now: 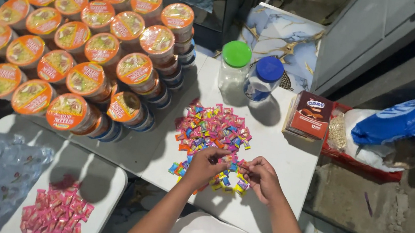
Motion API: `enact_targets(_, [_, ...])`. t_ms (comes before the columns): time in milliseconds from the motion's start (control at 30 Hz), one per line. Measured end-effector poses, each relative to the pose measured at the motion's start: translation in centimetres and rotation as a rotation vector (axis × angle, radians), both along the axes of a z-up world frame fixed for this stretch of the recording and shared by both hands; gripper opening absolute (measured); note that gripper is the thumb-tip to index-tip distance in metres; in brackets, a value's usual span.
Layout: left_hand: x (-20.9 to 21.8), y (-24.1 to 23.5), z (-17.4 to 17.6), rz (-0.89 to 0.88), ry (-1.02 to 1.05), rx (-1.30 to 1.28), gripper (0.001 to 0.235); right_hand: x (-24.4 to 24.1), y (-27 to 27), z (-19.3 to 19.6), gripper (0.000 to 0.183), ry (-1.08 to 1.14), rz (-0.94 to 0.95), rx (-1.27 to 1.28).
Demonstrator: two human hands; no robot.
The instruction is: Organizing and sorting various small candy packets on a table among other grocery items.
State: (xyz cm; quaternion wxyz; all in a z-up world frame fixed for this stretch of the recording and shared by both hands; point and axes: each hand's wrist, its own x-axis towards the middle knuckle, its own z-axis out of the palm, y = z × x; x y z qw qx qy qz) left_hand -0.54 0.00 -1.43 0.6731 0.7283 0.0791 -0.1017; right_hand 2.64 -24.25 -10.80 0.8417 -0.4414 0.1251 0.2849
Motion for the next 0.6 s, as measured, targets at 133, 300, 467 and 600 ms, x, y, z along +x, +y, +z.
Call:
enact_targets(133, [-0.9, 0.7, 0.6, 0.023, -0.085, -0.062, 0.037, 0.0, 2.2, 3.4, 0.004, -0.001, 0.025, -0.143])
enact_targets(300, [-1.5, 1.0, 1.2, 0.034, -0.102, 0.062, 0.036, -0.1, 3.8, 4.7, 0.016, 0.089, 0.005, -0.192])
enact_targets(467, [-1.8, 1.0, 0.4, 0.075, -0.107, 0.015, 0.034, -0.3, 4.6, 5.2, 0.032, 0.047, 0.107, -0.177])
enact_targets(600, [-2.0, 1.2, 0.9, 0.069, -0.055, 0.034, 0.034, -0.2, 4.8, 6.0, 0.021, 0.051, 0.13, -0.169])
